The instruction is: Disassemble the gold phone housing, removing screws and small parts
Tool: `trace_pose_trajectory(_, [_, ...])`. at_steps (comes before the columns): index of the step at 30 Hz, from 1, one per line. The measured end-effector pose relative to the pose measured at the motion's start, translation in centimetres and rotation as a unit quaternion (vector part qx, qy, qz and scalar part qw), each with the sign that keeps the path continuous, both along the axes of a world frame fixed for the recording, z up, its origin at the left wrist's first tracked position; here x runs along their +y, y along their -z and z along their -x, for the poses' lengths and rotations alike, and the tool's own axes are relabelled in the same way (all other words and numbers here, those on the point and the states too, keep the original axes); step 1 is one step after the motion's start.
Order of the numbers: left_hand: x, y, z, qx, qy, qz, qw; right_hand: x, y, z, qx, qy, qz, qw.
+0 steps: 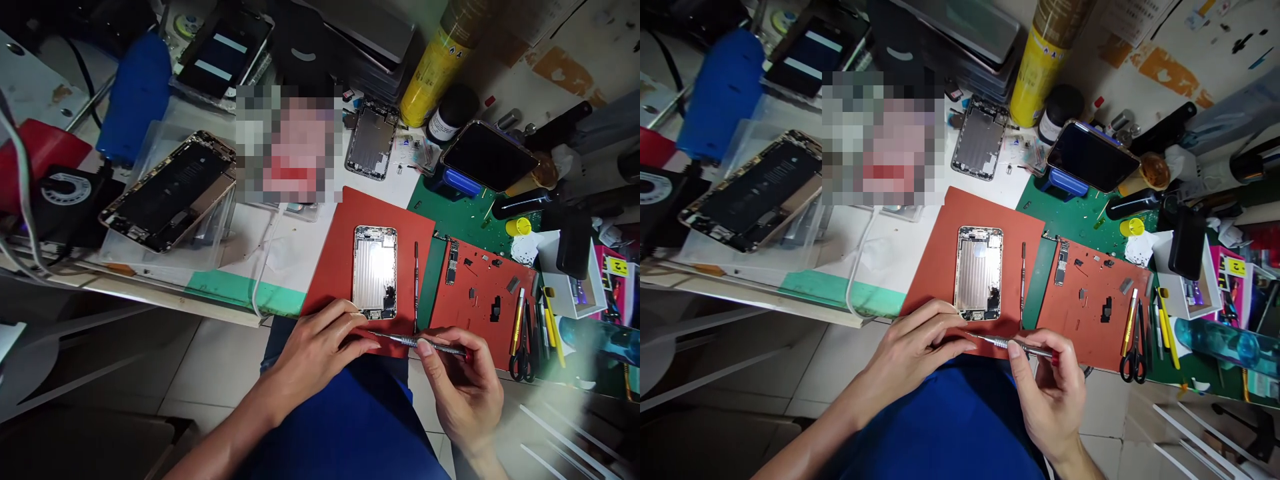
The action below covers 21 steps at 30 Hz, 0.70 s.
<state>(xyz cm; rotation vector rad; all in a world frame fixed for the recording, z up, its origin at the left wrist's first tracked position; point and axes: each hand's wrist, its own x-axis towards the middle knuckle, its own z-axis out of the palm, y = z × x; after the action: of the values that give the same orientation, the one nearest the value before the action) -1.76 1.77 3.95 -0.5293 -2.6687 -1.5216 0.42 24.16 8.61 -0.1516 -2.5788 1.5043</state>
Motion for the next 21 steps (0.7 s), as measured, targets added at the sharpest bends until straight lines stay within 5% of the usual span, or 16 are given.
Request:
trace_pose_trajectory(8, [0.2, 1.0, -0.4, 0.036, -0.039, 0.036, 0.998, -0.7, -0.5, 0.6, 0.203, -0.073, -0.255, 0.942])
trace_pose_trajectory(21, [0.2, 1.7, -0.4, 0.072, -0.022, 0.051, 0.996, -2.4, -1.7, 1.6, 0.169, -0.121, -0.329, 0.921])
